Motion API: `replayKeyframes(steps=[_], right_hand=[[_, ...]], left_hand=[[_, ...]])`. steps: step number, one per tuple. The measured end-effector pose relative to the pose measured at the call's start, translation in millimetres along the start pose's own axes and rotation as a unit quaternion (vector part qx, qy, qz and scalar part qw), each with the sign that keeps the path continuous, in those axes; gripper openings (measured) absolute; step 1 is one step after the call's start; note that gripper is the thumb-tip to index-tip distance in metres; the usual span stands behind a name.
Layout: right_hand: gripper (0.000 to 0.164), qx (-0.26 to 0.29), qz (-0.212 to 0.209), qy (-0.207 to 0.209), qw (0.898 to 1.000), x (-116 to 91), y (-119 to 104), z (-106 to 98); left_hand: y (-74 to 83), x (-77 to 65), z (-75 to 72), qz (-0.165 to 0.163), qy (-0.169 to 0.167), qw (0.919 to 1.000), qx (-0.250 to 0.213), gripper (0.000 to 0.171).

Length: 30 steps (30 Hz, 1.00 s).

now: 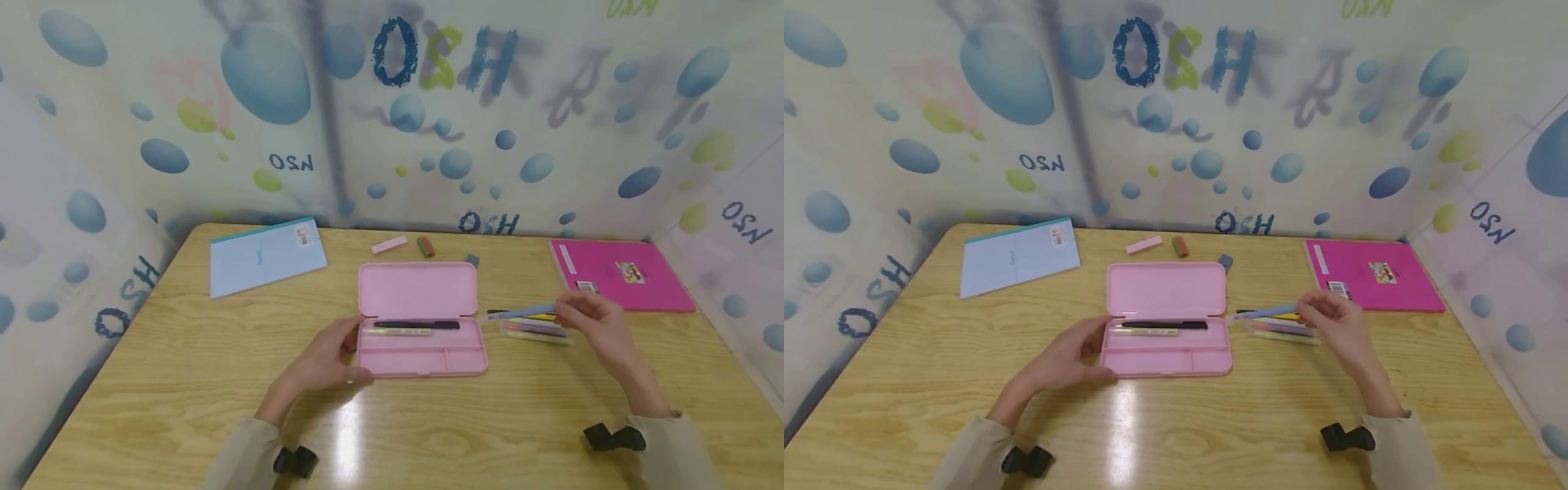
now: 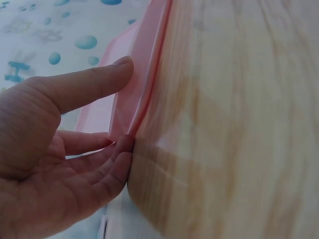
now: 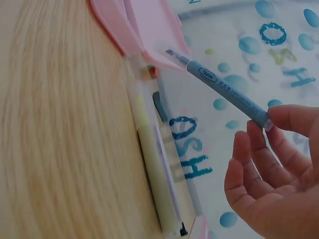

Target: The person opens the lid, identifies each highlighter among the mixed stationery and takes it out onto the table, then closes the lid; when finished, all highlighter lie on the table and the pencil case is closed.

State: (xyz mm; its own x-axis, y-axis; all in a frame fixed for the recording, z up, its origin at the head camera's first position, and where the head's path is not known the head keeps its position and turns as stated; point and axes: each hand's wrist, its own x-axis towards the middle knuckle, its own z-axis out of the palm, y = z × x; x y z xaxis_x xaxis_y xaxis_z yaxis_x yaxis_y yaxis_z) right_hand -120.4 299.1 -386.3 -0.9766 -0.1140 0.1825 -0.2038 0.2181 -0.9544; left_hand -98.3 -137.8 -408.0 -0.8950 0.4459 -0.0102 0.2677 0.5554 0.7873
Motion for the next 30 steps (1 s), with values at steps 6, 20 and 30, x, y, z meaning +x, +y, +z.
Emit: replayKeyframes(steps=[6, 20, 30], right_hand=[[0.009, -0.045, 0.017, -0.013, 0.999, -6.6, 7.3, -17.3], [0.014, -0.216, 0.028, -0.078, 0.973, -10.5, 9.7, -32.4], [0.005, -0.3, 0.041, -0.126, 0.945, -8.9, 16.4, -42.8]], left_hand=[[-0.2, -0.3, 0.4, 0.001, -0.002, 1.0, 0.0, 0.086], [-1.9, -0.2, 1.1, 0.005, 0.0, 1.0, 0.005, 0.085], [-2.3, -0.6, 0.2, -0.006, -0.002, 1.0, 0.006, 0.085]])
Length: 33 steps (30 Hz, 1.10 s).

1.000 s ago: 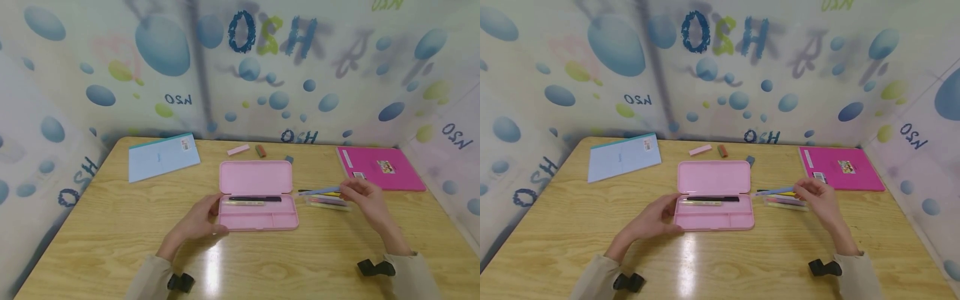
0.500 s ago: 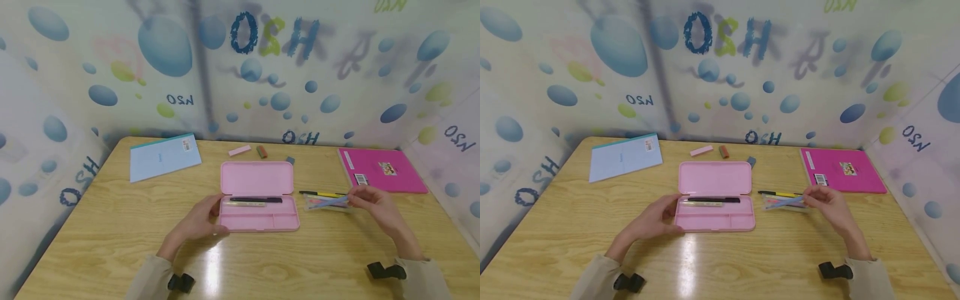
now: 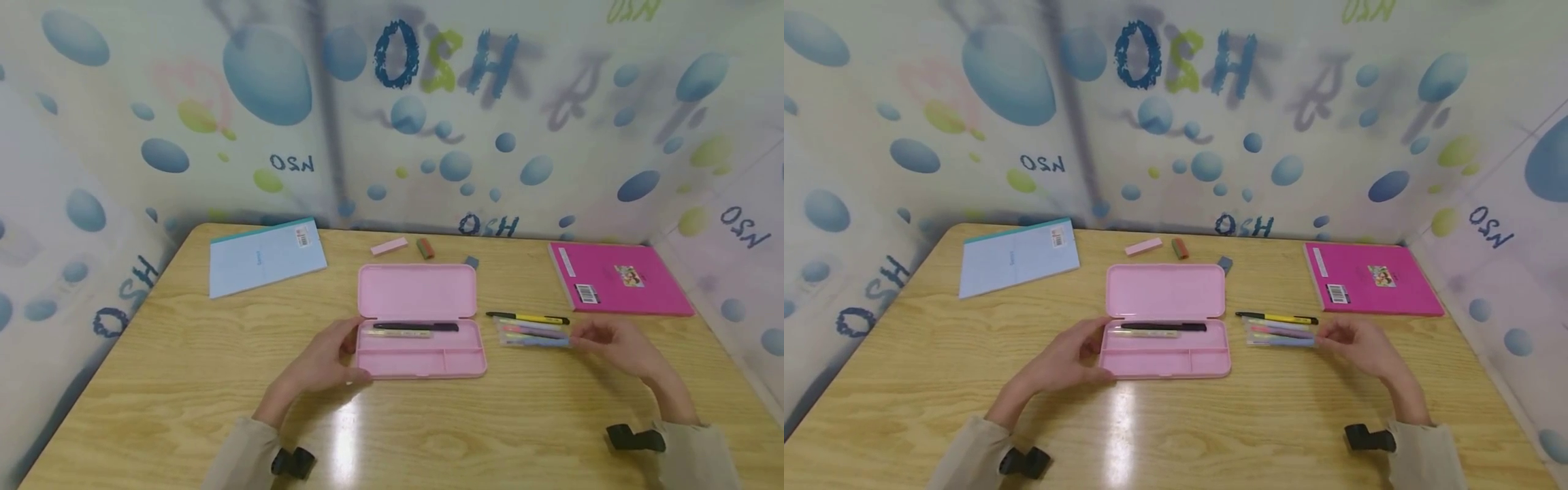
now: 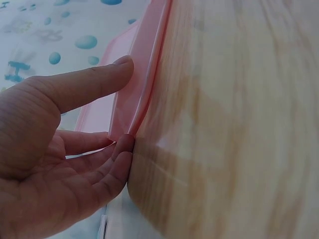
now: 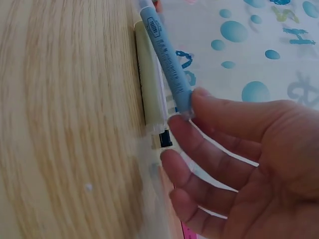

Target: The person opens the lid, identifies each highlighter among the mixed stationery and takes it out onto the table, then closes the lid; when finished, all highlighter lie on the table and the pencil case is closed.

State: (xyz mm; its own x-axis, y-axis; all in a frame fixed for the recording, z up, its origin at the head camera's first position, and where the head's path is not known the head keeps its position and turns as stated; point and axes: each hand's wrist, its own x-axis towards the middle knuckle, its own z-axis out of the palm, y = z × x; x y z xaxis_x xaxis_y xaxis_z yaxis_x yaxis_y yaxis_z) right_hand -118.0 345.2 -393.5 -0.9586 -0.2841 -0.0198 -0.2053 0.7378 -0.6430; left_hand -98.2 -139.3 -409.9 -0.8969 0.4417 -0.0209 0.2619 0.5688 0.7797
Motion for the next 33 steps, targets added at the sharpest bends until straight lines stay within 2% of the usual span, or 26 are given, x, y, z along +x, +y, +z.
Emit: replayKeyframes(steps=[6, 11, 24, 27, 33], right_hand=[[0.007, -0.022, 0.047, -0.043, 0.998, -0.1, -2.6, 2.0], [0.013, -0.034, 0.083, -0.055, 0.994, 0.1, -5.5, 2.5], [0.019, -0.041, 0.102, -0.06, 0.992, 1.9, -2.4, 6.2], [0.024, -0.031, 0.104, -0.035, 0.994, 0.1, -1.2, 2.6], [0.03, 0.013, 0.08, 0.058, 0.995, -2.6, -1.7, -5.4]], left_hand=[[-0.4, -0.2, -0.1, 0.0, -0.002, 1.0, 0.004, 0.086], [-0.5, -0.5, 0.1, 0.004, 0.0, 1.0, 0.001, 0.086], [-1.0, -0.6, 0.3, -0.003, -0.002, 1.0, -0.001, 0.087], [-1.2, -0.7, 0.7, -0.002, -0.001, 1.0, -0.002, 0.086], [-0.7, 0.1, 0.7, -0.002, 0.001, 1.0, -0.003, 0.087]])
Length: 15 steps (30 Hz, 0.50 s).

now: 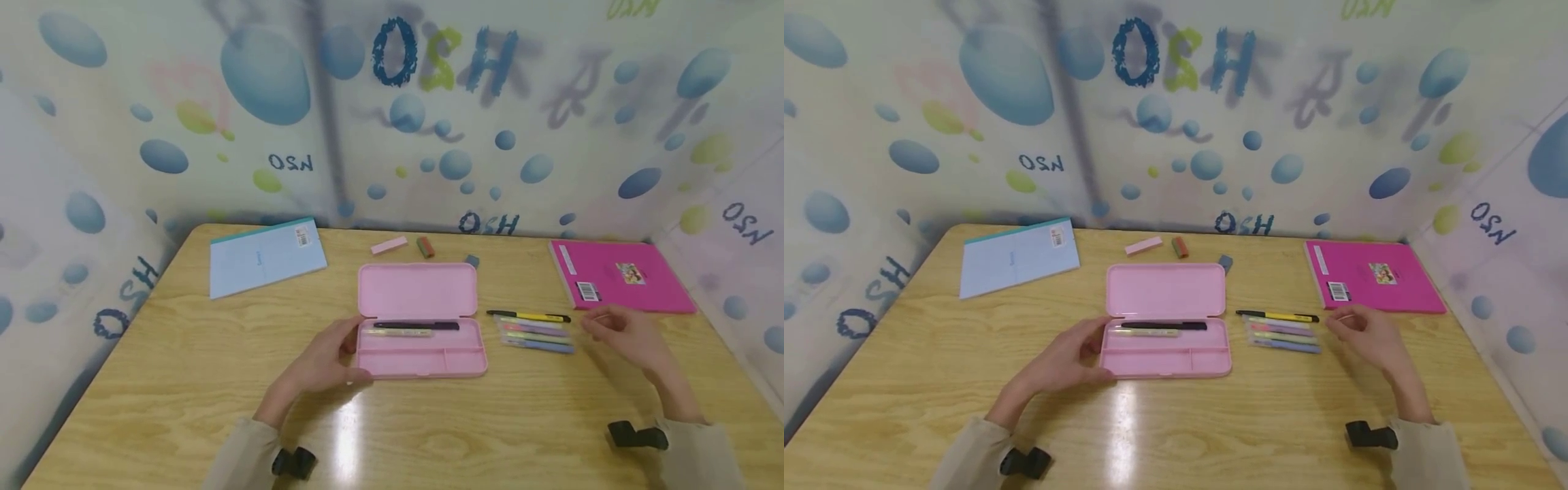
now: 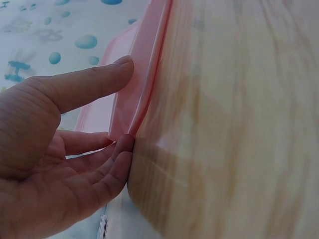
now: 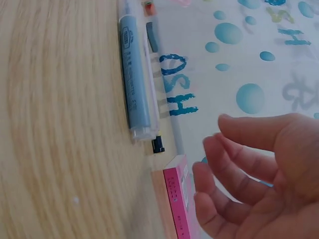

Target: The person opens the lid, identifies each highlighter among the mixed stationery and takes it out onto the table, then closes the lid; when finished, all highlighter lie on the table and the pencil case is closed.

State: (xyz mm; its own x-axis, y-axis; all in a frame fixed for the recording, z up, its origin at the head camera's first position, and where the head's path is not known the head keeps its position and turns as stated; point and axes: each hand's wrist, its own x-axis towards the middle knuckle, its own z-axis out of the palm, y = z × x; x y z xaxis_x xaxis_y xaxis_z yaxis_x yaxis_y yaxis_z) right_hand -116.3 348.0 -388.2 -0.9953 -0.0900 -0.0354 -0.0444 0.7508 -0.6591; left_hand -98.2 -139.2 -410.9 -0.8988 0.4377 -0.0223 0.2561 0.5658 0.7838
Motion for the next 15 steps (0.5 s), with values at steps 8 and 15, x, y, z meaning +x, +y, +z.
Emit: replayKeyframes(steps=[8, 15], right_hand=[[0.036, 0.07, -0.017, 0.042, 0.997, 4.3, -16.7, 3.4], [0.032, 0.073, -0.052, 0.036, 0.995, 14.6, -43.0, 25.6]], left_hand=[[1.1, -0.6, -0.8, -0.002, -0.002, 1.0, 0.008, 0.087], [0.9, -0.9, -0.7, 0.006, -0.001, 1.0, 0.008, 0.085]])
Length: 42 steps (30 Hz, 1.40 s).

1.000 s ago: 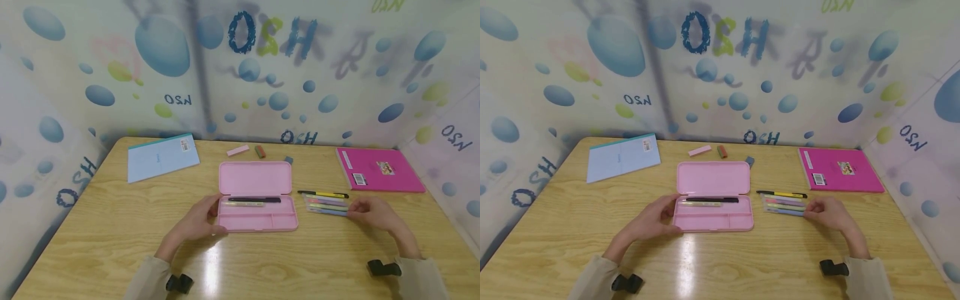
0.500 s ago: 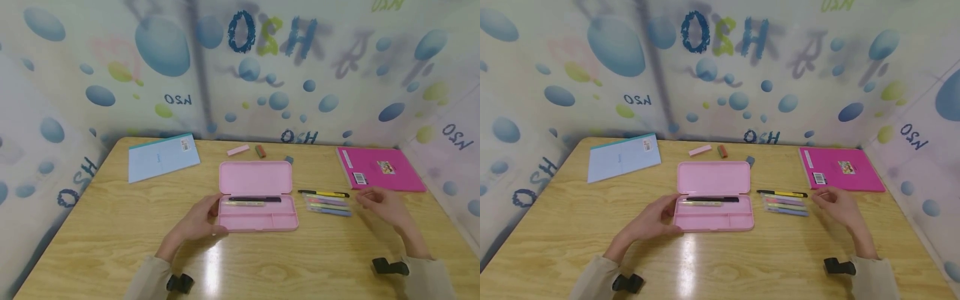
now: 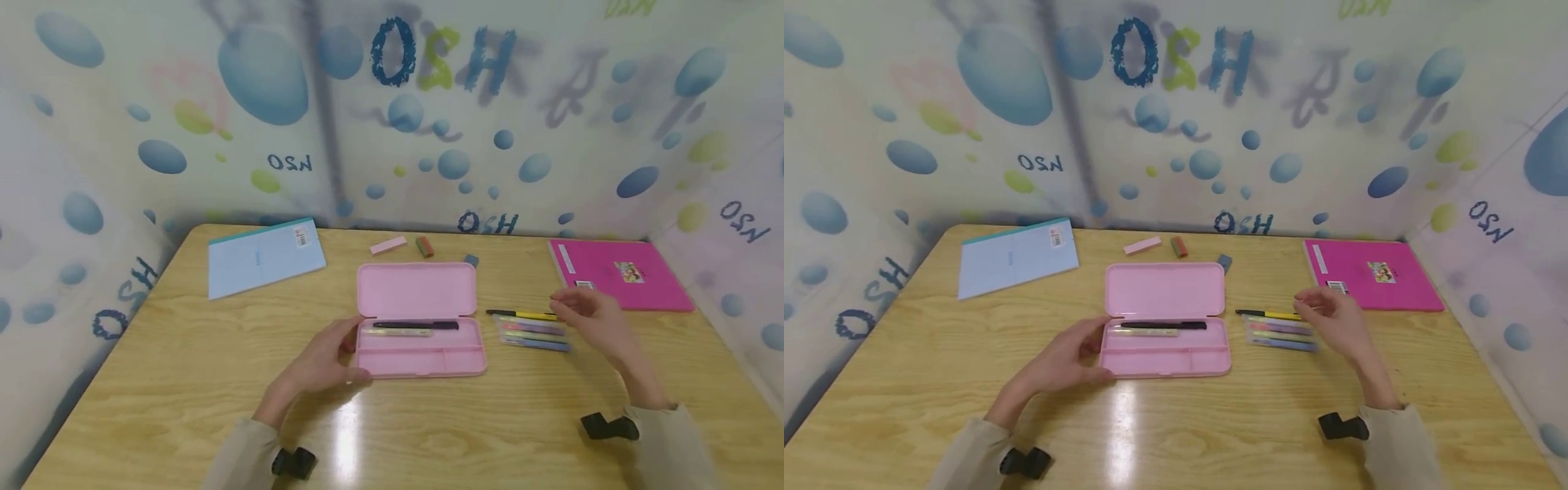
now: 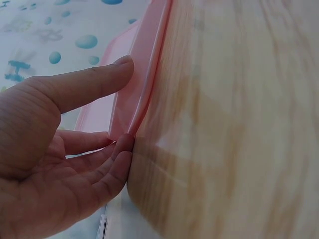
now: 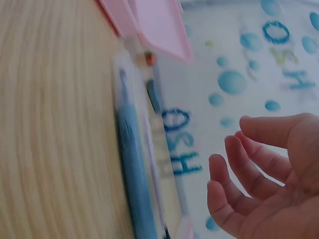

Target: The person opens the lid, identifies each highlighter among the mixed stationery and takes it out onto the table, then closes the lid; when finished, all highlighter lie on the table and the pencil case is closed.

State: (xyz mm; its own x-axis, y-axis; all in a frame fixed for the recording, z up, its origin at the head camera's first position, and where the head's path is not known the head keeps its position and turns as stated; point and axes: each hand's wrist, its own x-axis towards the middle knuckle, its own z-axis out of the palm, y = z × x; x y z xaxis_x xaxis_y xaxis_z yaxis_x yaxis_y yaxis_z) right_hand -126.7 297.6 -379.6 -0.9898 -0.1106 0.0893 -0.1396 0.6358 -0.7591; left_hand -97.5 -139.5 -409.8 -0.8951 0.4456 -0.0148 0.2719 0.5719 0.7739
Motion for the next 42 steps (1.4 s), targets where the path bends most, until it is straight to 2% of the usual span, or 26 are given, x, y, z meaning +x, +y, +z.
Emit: replayKeyframes(steps=[5, 11, 16, 21, 30, 42], right_hand=[[0.024, 0.014, -0.04, -0.044, 0.998, 15.3, -18.8, 31.7], [0.017, 0.049, -0.064, -0.084, 0.993, 32.4, -45.7, 64.0], [0.009, 0.029, -0.106, -0.089, 0.99, 40.6, -67.5, 87.2], [0.01, -0.001, -0.133, -0.108, 0.985, 42.8, -83.9, 105.7], [0.008, 0.022, -0.129, -0.145, 0.981, 37.6, -86.3, 119.0], [0.006, 0.009, -0.116, -0.186, 0.976, 36.6, -81.7, 126.6]], left_hand=[[-0.2, 1.3, -1.4, 0.005, 0.002, 1.0, -0.001, 0.086], [-1.0, 1.4, -0.3, 0.001, -0.002, 1.0, -0.002, 0.085], [-1.4, 1.1, -0.2, -0.001, -0.002, 1.0, 0.0, 0.085], [-0.2, 0.7, 0.4, -0.003, -0.003, 1.0, 0.001, 0.084], [0.2, 0.9, 0.5, -0.001, 0.001, 1.0, -0.002, 0.084], [-1.6, 1.3, 0.9, -0.005, 0.0, 0.9999, -0.013, 0.086]])
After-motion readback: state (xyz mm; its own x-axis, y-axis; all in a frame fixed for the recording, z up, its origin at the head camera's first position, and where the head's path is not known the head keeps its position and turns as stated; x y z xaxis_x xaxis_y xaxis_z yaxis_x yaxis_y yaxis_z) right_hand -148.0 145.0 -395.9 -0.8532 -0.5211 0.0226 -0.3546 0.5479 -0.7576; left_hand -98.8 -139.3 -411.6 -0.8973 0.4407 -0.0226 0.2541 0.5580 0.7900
